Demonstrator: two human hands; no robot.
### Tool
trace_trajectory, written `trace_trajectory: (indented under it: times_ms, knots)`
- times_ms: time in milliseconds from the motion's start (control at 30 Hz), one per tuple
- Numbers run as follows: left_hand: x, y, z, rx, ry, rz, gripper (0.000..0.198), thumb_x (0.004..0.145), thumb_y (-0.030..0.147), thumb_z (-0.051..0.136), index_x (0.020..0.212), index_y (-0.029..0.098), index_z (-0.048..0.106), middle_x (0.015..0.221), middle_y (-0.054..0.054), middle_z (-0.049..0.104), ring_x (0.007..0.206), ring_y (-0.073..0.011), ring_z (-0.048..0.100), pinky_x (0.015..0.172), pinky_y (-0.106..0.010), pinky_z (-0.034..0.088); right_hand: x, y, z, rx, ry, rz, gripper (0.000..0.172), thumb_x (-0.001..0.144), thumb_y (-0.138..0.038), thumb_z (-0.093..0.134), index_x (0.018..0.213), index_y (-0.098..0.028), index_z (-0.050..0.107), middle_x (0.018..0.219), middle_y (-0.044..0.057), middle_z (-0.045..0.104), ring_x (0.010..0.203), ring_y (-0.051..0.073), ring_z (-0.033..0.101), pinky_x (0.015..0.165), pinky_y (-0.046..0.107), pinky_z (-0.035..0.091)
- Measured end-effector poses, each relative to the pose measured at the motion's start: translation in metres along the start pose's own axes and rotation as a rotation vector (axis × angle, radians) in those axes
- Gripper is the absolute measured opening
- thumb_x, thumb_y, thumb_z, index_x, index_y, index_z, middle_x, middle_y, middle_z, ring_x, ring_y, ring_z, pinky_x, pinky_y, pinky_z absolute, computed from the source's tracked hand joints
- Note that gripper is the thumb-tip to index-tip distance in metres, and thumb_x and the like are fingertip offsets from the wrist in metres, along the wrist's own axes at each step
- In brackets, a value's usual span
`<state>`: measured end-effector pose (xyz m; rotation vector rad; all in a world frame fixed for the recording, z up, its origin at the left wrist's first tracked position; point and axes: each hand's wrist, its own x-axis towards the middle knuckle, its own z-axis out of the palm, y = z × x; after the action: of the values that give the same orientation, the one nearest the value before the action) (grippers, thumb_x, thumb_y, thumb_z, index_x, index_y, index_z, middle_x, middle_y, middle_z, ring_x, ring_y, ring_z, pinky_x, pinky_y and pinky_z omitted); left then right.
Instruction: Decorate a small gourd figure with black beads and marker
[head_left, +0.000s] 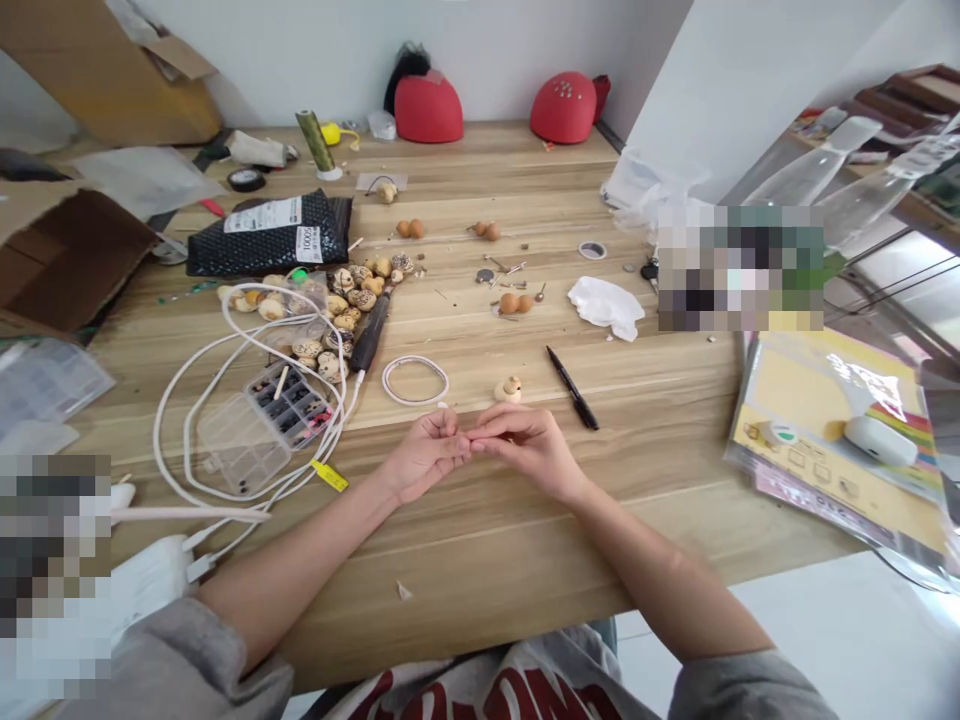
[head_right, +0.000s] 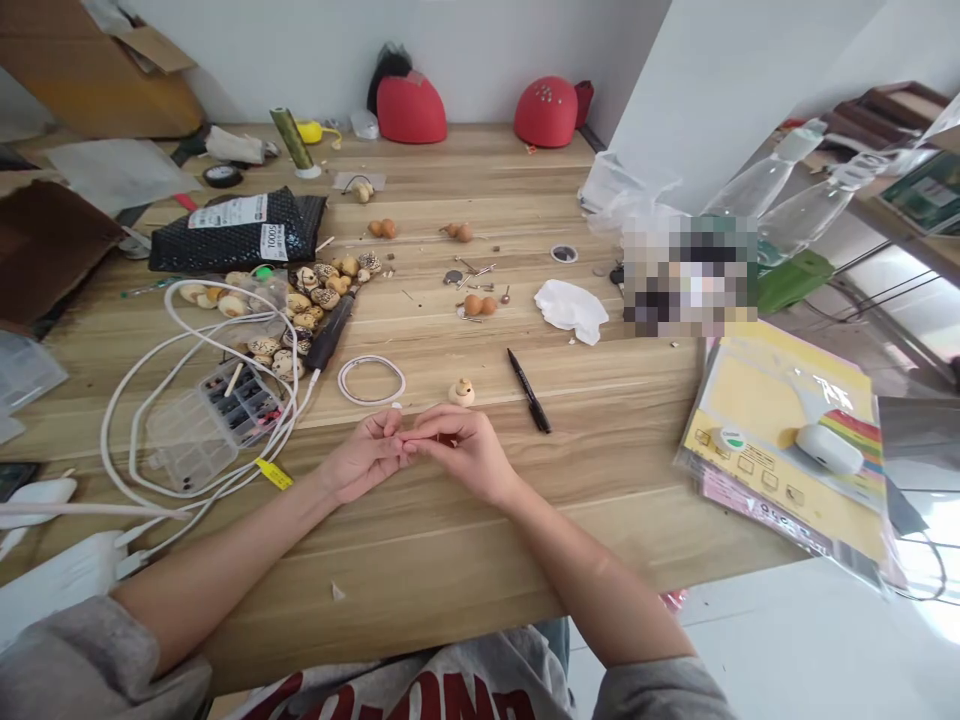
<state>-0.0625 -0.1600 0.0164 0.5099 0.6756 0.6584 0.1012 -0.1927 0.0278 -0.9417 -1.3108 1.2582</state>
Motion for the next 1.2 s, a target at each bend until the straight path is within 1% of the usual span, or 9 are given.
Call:
trace_trajectory:
  times_ms: [167, 300, 533, 633, 733, 867, 933, 1033, 1200]
  knots:
    - [0.000, 0.000, -0.002, 0.011, 0.007, 0.003, 0.043, 0.049, 0.014, 0.087, 0.058, 0.013, 0.045, 0.054, 0.002, 0.065, 0.056, -0.0061, 0.062, 0.059, -0.014, 0.051, 0.001, -0.002, 0.001, 0.067, 0.000, 0.034, 0.004, 0.073, -0.024, 0.071, 0.076, -0.021, 0.073, 0.075, 0.002, 0.066, 0.068, 0.011, 0.061, 0.064, 0.026, 0.050]
    - [0.000, -0.002, -0.001, 0.084, 0.050, 0.052, 0.036, 0.054, 0.018, 0.085, 0.062, 0.013, 0.051, 0.065, 0.000, 0.070, 0.063, -0.0082, 0.066, 0.065, -0.017, 0.052, 0.003, -0.006, 0.000, 0.091, 0.064, 0.055, 0.007, 0.073, -0.026, 0.071, 0.075, -0.020, 0.072, 0.073, 0.001, 0.067, 0.065, 0.011, 0.061, 0.061, 0.026, 0.051]
    - [0.006, -0.011, -0.005, 0.540, 0.111, 0.360, 0.028, 0.071, 0.033, 0.073, 0.083, 0.014, 0.058, 0.070, -0.004, 0.070, 0.064, -0.0140, 0.066, 0.067, -0.026, 0.051, 0.004, -0.016, -0.024, 0.008, 0.354, 0.037, 0.005, 0.070, -0.022, 0.073, 0.075, -0.021, 0.074, 0.073, 0.002, 0.072, 0.062, 0.011, 0.063, 0.062, 0.025, 0.052]
    - [0.012, -0.014, -0.004, 0.757, 0.155, 0.566, 0.024, 0.078, 0.030, 0.066, 0.095, 0.015, 0.059, 0.093, -0.010, 0.070, 0.088, -0.0175, 0.066, 0.075, -0.027, 0.049, 0.007, -0.014, -0.039, 0.015, 0.459, -0.030, 0.007, 0.068, -0.021, 0.074, 0.076, -0.021, 0.074, 0.069, 0.001, 0.071, 0.061, 0.011, 0.062, 0.062, 0.026, 0.052]
    - [0.022, -0.011, 0.005, 1.029, 0.140, 0.686, 0.041, 0.075, 0.025, 0.067, 0.114, 0.018, 0.056, 0.123, -0.013, 0.059, 0.112, -0.0226, 0.056, 0.086, -0.031, 0.047, 0.011, -0.009, -0.048, 0.003, 0.518, -0.045, 0.007, 0.068, -0.021, 0.074, 0.074, -0.020, 0.074, 0.067, 0.001, 0.070, 0.059, 0.012, 0.061, 0.060, 0.028, 0.051]
    - [0.044, -0.005, 0.021, 1.239, 0.024, 0.700, 0.066, 0.068, 0.023, 0.073, 0.129, 0.021, 0.047, 0.137, -0.012, 0.047, 0.127, -0.0273, 0.043, 0.102, -0.040, 0.038, 0.014, -0.006, -0.048, -0.043, 0.544, -0.018, 0.007, 0.066, -0.020, 0.074, 0.072, -0.019, 0.073, 0.066, 0.001, 0.070, 0.058, 0.011, 0.061, 0.058, 0.027, 0.051]
    - [0.055, -0.004, 0.024, 1.256, 0.007, 0.693, 0.066, 0.069, 0.019, 0.071, 0.129, 0.021, 0.047, 0.135, -0.012, 0.049, 0.126, -0.0275, 0.044, 0.106, -0.042, 0.034, 0.014, -0.006, -0.045, -0.048, 0.548, 0.011, 0.008, 0.065, -0.020, 0.074, 0.073, -0.019, 0.072, 0.065, 0.001, 0.070, 0.059, 0.012, 0.063, 0.059, 0.026, 0.052]
    - [0.063, -0.006, 0.022, 1.267, -0.013, 0.670, 0.047, 0.077, 0.016, 0.061, 0.123, 0.020, 0.053, 0.123, -0.011, 0.059, 0.115, -0.0254, 0.054, 0.102, -0.040, 0.038, 0.015, -0.005, -0.042, -0.052, 0.514, 0.039, 0.009, 0.066, -0.020, 0.074, 0.074, -0.018, 0.072, 0.069, 0.001, 0.071, 0.063, 0.013, 0.065, 0.061, 0.026, 0.054]
    - [0.058, -0.004, 0.018, 1.183, 0.028, 0.666, 0.043, 0.077, 0.024, 0.065, 0.119, 0.020, 0.058, 0.110, -0.009, 0.066, 0.104, -0.0240, 0.059, 0.097, -0.034, 0.042, 0.014, -0.004, -0.038, -0.114, 0.434, 0.046, 0.006, 0.070, -0.020, 0.071, 0.076, -0.018, 0.071, 0.076, 0.002, 0.073, 0.070, 0.014, 0.067, 0.066, 0.026, 0.056]
